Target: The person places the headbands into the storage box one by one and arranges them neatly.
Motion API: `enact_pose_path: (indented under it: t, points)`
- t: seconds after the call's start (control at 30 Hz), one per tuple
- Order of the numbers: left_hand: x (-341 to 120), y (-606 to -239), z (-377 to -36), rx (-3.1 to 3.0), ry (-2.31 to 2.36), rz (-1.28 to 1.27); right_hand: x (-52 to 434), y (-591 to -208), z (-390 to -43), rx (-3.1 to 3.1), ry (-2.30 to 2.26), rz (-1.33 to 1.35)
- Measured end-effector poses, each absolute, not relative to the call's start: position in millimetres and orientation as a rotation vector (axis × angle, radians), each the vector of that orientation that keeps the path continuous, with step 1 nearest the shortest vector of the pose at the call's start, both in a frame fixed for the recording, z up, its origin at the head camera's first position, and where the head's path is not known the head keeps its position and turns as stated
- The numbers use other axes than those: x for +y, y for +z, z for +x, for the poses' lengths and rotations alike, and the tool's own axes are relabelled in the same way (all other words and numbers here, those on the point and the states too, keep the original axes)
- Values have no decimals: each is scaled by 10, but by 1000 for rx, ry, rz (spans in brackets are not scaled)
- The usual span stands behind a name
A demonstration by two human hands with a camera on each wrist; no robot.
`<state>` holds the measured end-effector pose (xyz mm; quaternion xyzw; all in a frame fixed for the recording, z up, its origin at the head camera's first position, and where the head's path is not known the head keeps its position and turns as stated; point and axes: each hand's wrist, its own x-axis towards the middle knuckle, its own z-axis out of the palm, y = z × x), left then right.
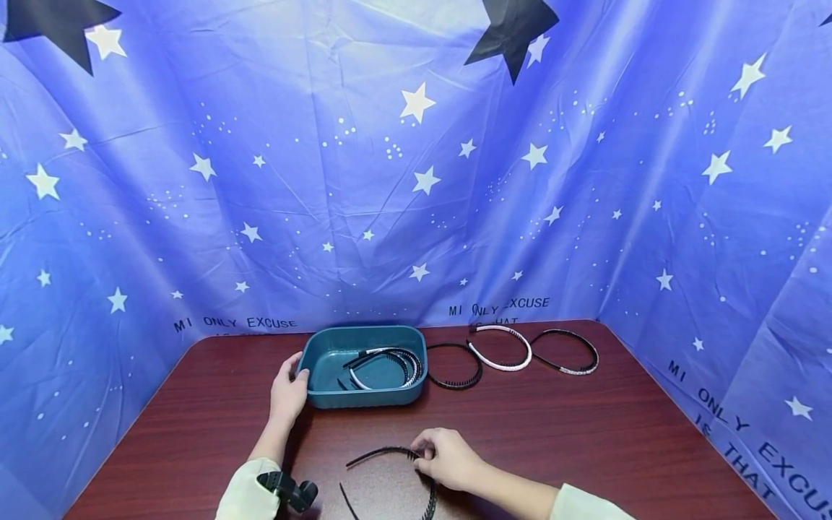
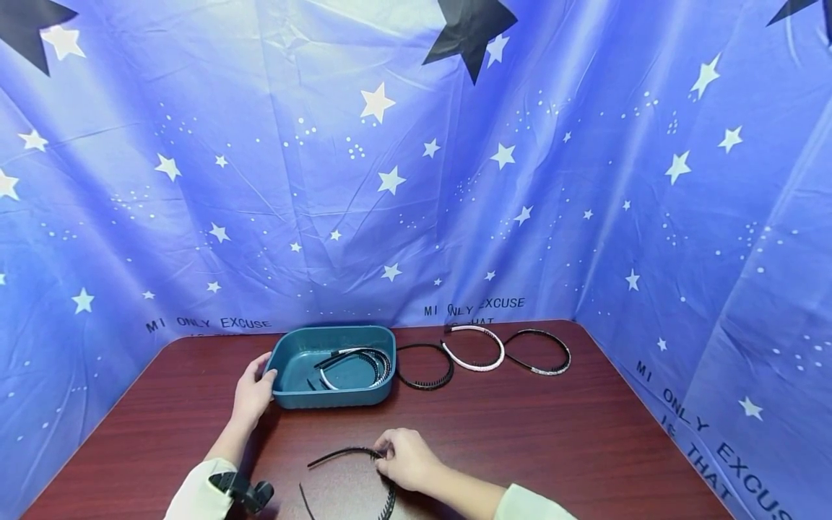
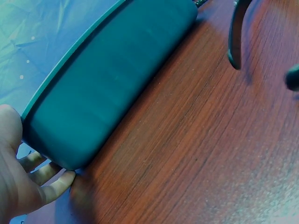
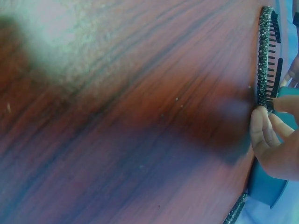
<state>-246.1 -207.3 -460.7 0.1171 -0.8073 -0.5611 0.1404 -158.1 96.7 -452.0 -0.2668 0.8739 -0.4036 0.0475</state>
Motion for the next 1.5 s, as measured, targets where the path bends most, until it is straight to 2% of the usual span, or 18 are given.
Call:
enact_pose_path:
  t: [1.5]
  points:
    - [-2063, -4581, -2453, -2346, -1608, 346, 1384, -4135, -1904, 2853, -1196, -731]
